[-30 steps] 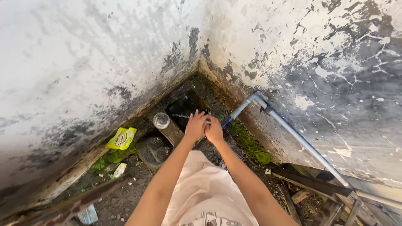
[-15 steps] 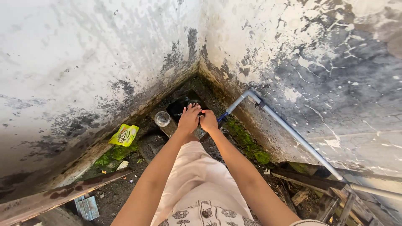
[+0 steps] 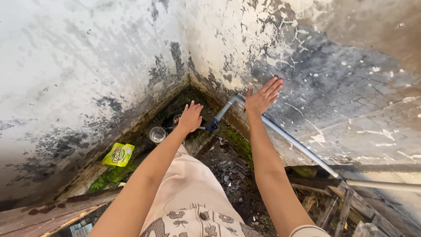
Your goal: Washing dishes and utensils at an outdoor tap.
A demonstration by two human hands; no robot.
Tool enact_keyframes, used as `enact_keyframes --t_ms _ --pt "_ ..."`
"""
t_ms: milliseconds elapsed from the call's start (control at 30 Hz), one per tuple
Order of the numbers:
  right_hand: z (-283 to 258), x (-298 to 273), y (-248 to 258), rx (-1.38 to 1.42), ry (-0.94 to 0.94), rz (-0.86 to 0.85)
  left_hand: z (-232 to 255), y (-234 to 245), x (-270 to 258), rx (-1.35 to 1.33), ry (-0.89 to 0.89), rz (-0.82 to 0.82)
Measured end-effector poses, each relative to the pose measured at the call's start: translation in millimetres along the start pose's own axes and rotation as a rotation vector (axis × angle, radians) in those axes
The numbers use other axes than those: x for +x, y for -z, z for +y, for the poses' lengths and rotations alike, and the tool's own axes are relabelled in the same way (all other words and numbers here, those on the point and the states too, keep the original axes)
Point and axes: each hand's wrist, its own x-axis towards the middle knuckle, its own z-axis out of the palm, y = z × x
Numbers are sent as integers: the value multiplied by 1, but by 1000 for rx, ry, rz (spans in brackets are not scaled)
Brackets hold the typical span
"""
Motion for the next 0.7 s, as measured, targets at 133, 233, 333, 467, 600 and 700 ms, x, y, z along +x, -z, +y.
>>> enact_keyframes --t_ms 133,233,333,467,600,700 --pt "5 0 20 -70 -15 -227 19 7 24 37 -75 20" --pt "3 -3 18 -106 -42 -278 40 7 31 67 -124 24" --pt "-5 -1 16 -109 -77 -262 53 2 33 85 -138 16" --pt "-4 -3 15 -117 -117 -257 65 8 29 90 -164 41" --pt "-9 -2 23 -140 -102 -245 81 30 29 63 -172 71" --pt "-22 -4 26 -78 -164 -308 93 44 30 63 -223 205"
